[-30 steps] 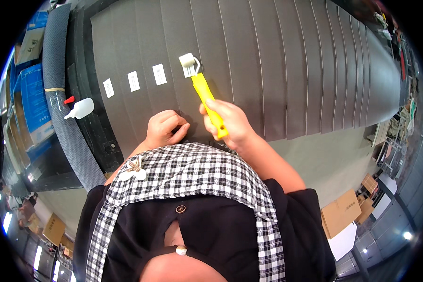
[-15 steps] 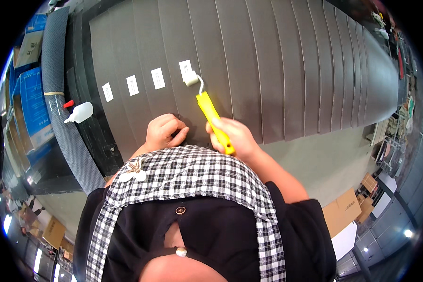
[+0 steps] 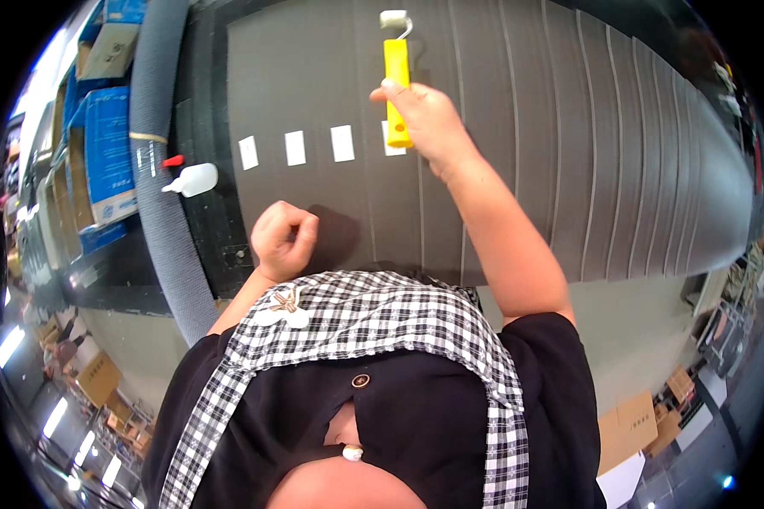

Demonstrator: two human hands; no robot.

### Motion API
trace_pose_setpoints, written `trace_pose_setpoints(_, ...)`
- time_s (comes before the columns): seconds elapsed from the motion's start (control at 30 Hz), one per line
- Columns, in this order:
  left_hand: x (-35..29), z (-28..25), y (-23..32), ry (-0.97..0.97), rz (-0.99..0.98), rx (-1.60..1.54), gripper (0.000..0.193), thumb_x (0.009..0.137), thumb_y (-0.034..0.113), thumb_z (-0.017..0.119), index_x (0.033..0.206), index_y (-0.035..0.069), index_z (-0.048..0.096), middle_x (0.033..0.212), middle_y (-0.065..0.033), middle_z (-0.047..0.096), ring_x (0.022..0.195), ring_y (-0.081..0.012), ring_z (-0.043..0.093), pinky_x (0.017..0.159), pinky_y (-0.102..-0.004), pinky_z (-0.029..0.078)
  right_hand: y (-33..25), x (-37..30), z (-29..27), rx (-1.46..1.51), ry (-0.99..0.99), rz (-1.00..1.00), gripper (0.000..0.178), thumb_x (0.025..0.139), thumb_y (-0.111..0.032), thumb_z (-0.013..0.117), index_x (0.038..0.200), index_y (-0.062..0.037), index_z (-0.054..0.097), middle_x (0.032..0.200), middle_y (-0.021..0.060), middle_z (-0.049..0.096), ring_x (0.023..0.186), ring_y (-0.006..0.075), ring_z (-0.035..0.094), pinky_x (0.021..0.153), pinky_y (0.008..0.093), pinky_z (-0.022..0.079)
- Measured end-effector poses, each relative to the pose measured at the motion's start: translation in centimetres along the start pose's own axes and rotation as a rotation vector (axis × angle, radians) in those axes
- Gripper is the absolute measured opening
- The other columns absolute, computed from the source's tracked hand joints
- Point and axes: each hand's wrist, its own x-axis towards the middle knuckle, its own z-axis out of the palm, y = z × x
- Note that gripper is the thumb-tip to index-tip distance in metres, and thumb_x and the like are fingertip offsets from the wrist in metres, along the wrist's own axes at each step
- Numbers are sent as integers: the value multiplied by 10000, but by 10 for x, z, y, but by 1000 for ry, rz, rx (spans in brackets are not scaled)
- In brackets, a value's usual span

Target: The person applies adhesive from a bottle onto a large curved surface and then places small rectangular labels onto the adhesive, pressing them down with a roller tool.

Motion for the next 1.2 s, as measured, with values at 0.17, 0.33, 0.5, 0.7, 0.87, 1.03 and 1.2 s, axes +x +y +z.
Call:
trace_pose_setpoints(0.17,-2,-47,-21,439,-177,195,75,953,52,678,889,38,641,843,-36,589,681,-106,527,598,-252,435,-9,58,-1,-328,172,-205,543,951,-458,697,1217,14,652,877,48,668,849,136,657,762,308,535)
trace_pose_setpoints(0.33,19,-119,-55,667,-162,300,300,1003,118,651,1214,-30,499,980,-61,570,800,-91,543,679,-217,456,-6,76,-17,-777,346,-355,544,941,-438,680,1278,-13,644,1128,100,683,909,232,687,806,362,552)
trace_pose_setpoints(0.5,13,-175,-96,574,-623,182,419,960,135,725,1299,-34,546,1084,-81,620,908,-117,619,730,-240,527,12,19,-29,-720,371,-596,306,919,-278,710,1153,-81,717,1009,76,692,864,239,673,774,354,542)
trace_pose_setpoints(0.7,29,-182,-122,311,-820,149,629,841,164,848,1368,-28,562,1202,-181,687,1005,-190,696,841,-306,578,56,-40,-73,-756,478,-583,177,953,-77,666,1113,-48,733,900,40,643,776,141,599,717,289,509)
trace_pose_setpoints(0.87,42,-180,-108,209,-896,515,528,821,122,828,1299,7,635,1095,-155,753,989,-209,734,866,-323,574,63,-54,-72,-750,507,-554,176,969,-69,649,1123,-42,730,928,19,645,787,119,592,710,269,499)
trace_pose_setpoints(1.03,40,-190,-103,26,-804,561,386,847,28,701,1232,25,666,1038,-126,759,910,-192,740,834,-310,573,67,-55,-78,-748,515,-599,171,949,-60,658,1104,-48,730,913,41,648,803,152,603,730,286,504)
trace_pose_setpoints(1.2,10,-151,-96,125,-792,58,591,783,3,825,1334,28,610,1146,-121,700,1024,-187,693,877,-314,578,64,-51,-71,-859,560,-682,160,893,-57,690,1047,-69,732,871,52,652,817,219,607,761,351,507)
